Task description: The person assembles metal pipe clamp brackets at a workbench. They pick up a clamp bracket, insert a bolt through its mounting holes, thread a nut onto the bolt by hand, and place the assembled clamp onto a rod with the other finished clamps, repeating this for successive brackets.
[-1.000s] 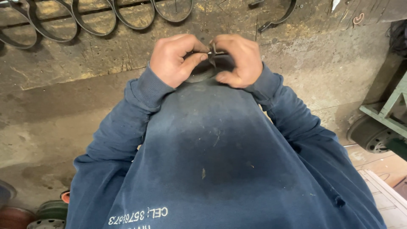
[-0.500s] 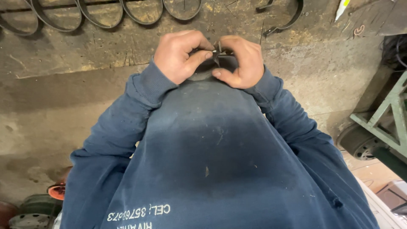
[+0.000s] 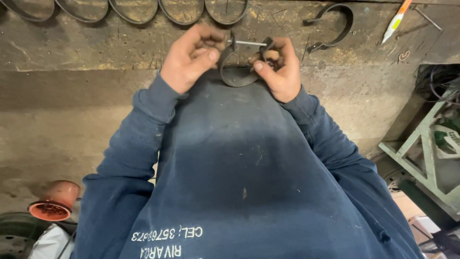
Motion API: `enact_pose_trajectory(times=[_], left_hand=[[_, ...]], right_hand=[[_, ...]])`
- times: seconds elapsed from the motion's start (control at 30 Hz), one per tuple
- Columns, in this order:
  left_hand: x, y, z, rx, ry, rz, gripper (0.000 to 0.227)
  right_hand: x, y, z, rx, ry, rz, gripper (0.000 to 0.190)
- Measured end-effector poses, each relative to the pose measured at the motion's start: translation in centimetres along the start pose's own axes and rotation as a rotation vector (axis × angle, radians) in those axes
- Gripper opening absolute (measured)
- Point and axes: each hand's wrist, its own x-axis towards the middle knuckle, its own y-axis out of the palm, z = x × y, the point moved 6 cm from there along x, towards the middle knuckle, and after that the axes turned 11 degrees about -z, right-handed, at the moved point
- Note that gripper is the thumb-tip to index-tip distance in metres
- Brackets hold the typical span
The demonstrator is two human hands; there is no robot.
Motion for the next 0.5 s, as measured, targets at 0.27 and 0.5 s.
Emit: enact_pose_trajectory(times=[0.27,0.5], left_hand=[[0.0,0.5,-0.7,0.172,0.088,-0.231,0.021],[0.1,0.6,-2.0,0.309,0.225,-0.277,0.014]], right_hand=[[-0.1,1.0,2.2,-0.085,-0.052,0.010,0.043],[0.5,0.1,4.5,-0.579,-0.229,-0.121,0.019]])
